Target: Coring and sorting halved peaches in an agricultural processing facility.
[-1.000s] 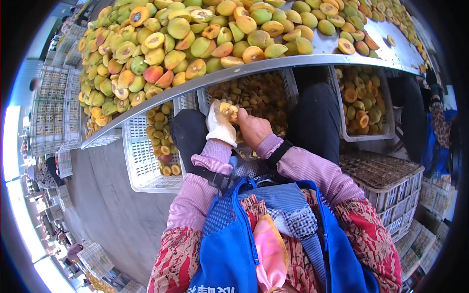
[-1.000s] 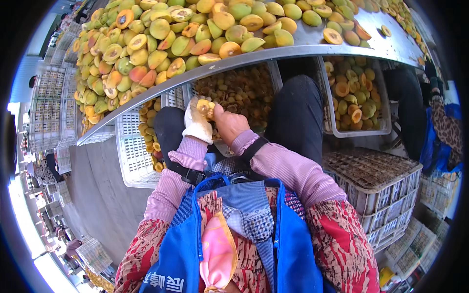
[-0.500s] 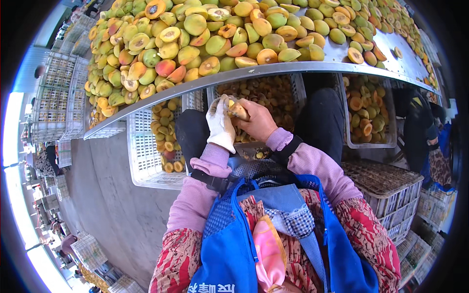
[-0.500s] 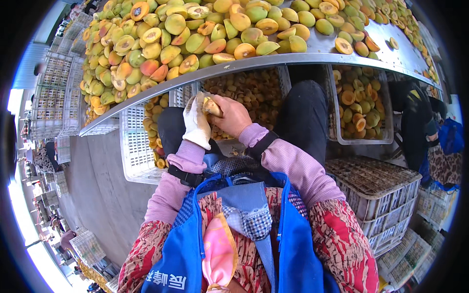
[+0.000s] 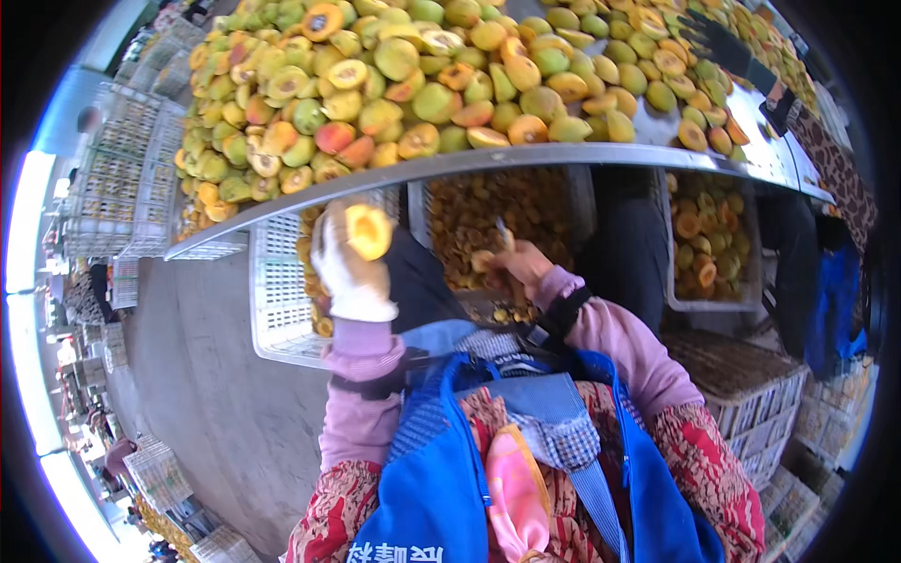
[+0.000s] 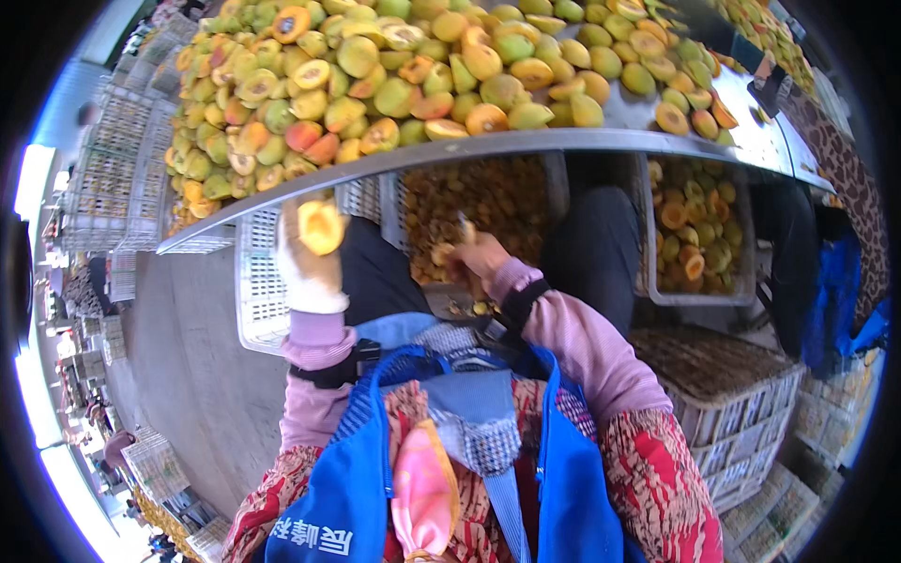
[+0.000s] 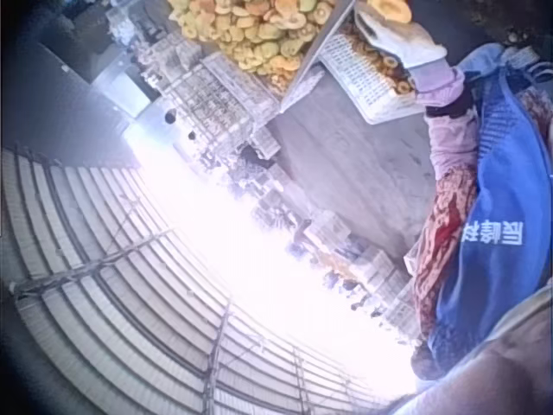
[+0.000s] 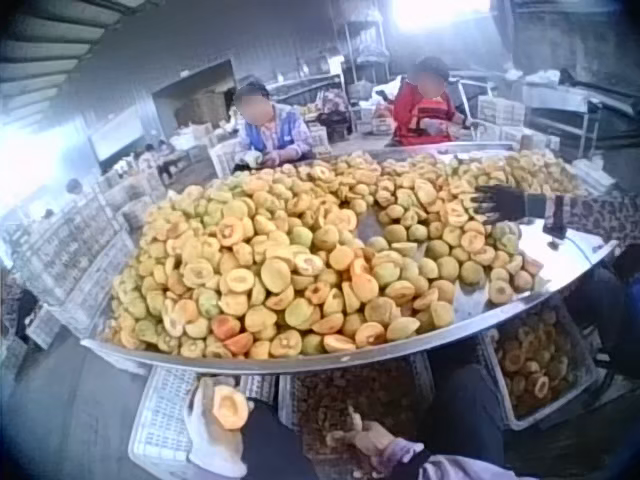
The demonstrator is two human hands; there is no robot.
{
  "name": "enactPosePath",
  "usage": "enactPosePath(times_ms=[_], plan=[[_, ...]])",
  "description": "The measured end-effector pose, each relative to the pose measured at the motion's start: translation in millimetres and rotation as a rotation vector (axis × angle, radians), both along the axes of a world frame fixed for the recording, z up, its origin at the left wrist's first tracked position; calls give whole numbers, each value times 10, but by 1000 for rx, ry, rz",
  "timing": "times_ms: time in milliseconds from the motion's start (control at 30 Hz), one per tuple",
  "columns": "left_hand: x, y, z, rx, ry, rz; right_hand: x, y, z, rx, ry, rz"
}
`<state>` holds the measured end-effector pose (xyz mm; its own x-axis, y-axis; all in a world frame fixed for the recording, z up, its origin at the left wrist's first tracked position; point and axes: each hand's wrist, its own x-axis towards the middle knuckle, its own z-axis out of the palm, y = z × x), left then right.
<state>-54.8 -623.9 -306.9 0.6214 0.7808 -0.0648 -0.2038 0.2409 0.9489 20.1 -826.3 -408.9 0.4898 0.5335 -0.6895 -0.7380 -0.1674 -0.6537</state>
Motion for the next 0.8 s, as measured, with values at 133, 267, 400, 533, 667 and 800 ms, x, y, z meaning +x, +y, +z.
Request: enactPosePath(times_ms=[133, 267, 400, 533, 667, 800], plan=[[-218, 853, 186, 598, 463, 476, 366, 14, -2, 191, -170, -518], [63, 1198, 244, 1020, 529, 289, 496, -3, 165, 222, -150, -560], [707, 961, 127, 1551, 838, -264, 94, 145, 41, -8, 76, -276], [1064, 842, 191, 1752, 1217, -291, -128, 288, 168, 68, 59, 97], [998, 919, 150, 1872, 1024, -311, -96, 180, 263, 89, 24, 87], [641, 962, 153, 1757, 578, -185, -133, 136, 334, 231, 85, 7]])
